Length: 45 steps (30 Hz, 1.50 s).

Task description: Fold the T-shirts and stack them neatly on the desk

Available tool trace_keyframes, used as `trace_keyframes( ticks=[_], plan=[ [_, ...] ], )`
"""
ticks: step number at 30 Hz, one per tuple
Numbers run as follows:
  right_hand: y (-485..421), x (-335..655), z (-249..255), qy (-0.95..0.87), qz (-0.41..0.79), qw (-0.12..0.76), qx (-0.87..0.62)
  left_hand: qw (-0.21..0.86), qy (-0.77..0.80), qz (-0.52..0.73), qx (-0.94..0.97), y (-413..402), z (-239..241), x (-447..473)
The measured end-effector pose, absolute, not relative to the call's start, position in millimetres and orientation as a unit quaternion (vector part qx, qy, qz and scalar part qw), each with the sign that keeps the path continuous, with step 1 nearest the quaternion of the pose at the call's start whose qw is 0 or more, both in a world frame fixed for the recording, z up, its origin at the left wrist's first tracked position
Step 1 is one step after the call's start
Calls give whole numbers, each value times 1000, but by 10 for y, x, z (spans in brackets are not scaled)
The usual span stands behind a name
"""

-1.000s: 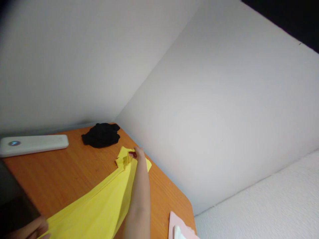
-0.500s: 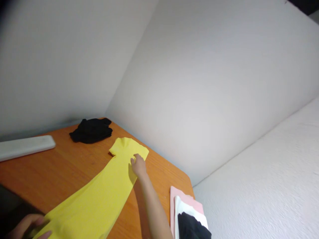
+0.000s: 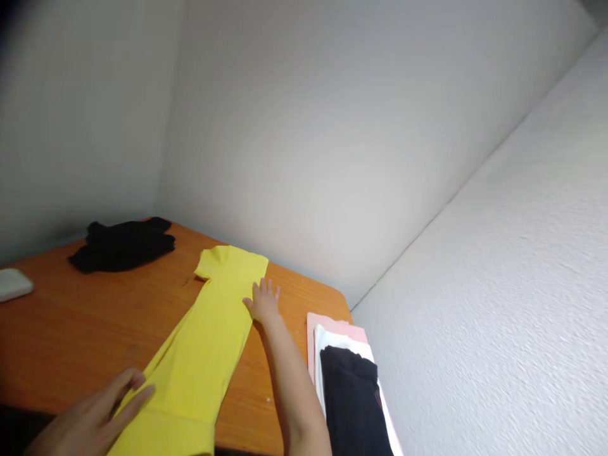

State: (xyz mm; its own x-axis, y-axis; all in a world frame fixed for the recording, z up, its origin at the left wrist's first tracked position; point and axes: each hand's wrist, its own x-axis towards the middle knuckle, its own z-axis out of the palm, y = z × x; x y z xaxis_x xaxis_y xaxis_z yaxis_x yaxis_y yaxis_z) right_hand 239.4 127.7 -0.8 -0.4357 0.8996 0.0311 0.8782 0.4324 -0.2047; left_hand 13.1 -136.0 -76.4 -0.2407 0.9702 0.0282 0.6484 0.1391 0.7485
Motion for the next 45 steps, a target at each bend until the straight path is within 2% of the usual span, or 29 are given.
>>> trace_keyframes(
  ticks=[5,10,17,25,31,34,39,45],
  plan=[
    [597,2510,31,-813,95,172,-548,294,716,281,568,-1377,-536,79],
    [-581,2735,-69,-772,184,317,-520,315,703,270,577,-1527,-340,33],
    [-1593,2794,-322,-749,175,337,-542,409,675,275,549,-1554,-411,-12],
    [-1745,2687,-460,-727,118,385,-555,305,679,251,619,-1506,-285,24],
    [-1899,2603,-284,-715,28,452,-532,337,656,306,602,-1432,-378,-43],
    [-2005,2579,-309,-756,15,422,-500,299,669,238,638,-1482,-429,-97],
    [-2099,2605,-522,-754,2,378,-536,232,685,144,675,-1655,-307,-111],
    [-2057,2592,-734,-760,-10,330,-560,-21,707,133,694,-1533,-148,61]
  ],
)
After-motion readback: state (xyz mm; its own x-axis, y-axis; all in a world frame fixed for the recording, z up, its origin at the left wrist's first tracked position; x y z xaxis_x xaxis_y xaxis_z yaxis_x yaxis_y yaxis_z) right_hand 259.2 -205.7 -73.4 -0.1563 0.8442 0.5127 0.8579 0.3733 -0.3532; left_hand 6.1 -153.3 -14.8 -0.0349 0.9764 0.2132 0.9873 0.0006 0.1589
